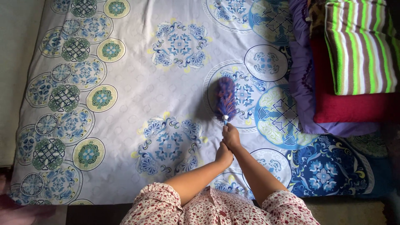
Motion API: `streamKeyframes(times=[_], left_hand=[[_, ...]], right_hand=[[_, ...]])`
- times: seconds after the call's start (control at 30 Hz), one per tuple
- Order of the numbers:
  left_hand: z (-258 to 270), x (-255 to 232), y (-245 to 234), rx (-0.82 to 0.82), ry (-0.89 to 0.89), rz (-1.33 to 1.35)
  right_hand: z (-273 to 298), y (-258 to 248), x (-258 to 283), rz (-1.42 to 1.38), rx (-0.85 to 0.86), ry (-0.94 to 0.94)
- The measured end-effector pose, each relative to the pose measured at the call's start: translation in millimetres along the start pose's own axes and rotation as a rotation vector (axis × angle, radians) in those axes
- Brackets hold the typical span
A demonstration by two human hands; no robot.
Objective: The person uses a blue and orange duster to wipe the surface of a patterned bedsheet. They move the duster across the sheet in sweeping motions, occasionally adjusting their grip and repositioning the duster to cover different areas.
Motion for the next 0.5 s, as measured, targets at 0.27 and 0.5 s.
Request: streamKeyframes(times=[0.27, 0.5], left_hand=[[-11.2, -8.0, 3.5, 0.059, 0.011, -0.016], [-4.0, 4.6, 15.0, 0.009, 0.022, 0.013]], right_hand=[[-33.8, 5.7, -51.6, -0.147, -0.260, 0.056], [-8.5, -1.6, -24.8, -0.009, -0.019, 0.026]])
Point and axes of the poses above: each hand's wrist, its own z-axis away from the middle knuckle, its own y-axis out of the palm, x = y × z, the point moved 2 cm from there along -z, towards the middle knuckle, and after that the axes turned 1 degree about z, right-handed, at the moved point
